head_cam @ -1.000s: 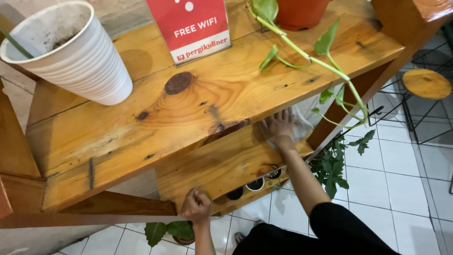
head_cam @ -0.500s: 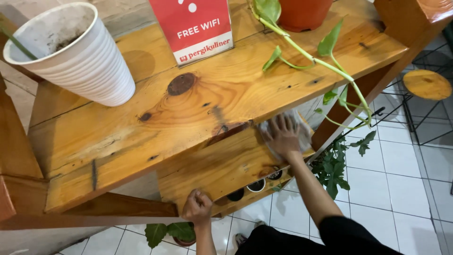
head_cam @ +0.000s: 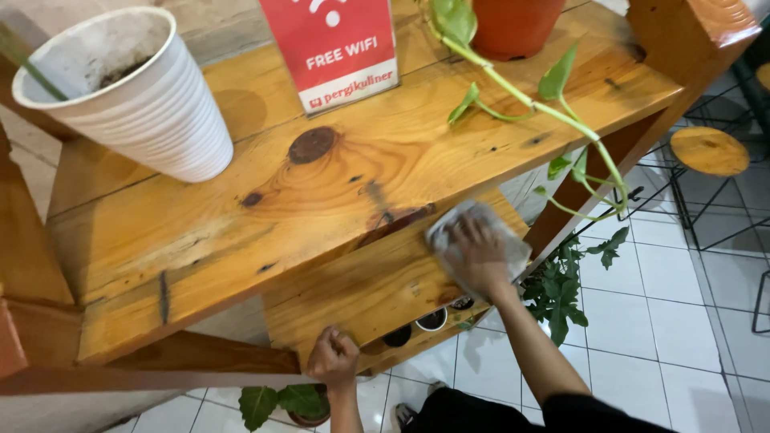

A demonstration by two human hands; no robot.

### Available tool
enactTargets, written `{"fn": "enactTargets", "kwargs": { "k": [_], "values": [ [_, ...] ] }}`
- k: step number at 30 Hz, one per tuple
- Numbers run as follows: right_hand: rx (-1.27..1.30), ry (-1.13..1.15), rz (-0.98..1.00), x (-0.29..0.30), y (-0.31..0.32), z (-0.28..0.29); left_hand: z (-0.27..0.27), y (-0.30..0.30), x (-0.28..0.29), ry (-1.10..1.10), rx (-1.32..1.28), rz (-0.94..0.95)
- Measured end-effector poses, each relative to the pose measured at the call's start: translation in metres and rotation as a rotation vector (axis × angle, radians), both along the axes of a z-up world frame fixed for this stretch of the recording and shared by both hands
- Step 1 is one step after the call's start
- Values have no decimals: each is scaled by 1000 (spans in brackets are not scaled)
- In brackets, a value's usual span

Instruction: Wiping a wooden shelf with a cloth.

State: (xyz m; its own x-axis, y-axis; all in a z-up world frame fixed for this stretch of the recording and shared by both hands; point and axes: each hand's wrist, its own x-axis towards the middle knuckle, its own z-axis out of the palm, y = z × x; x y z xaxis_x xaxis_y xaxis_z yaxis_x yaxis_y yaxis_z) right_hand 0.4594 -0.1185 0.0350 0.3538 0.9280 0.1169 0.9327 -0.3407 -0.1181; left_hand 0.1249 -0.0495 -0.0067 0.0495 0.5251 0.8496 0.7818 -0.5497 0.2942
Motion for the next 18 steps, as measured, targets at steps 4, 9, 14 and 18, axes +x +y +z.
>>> {"fn": "enactTargets", "kwargs": {
  "k": [4, 9, 14, 18],
  "values": [
    [-84, 62, -267, 11, 50, -11, 8, -8, -7, -27, 54, -16],
    [-257, 113, -99, -47, 43, 37, 16, -13, -4, -11, 61, -12],
    [-58, 173, 67, -58, -1, 20, 20, -2, -17, -58, 63, -44],
    [-115, 44, -37, -28, 26, 9, 25, -1, -26, -78, 44, -43]
  ]
}}
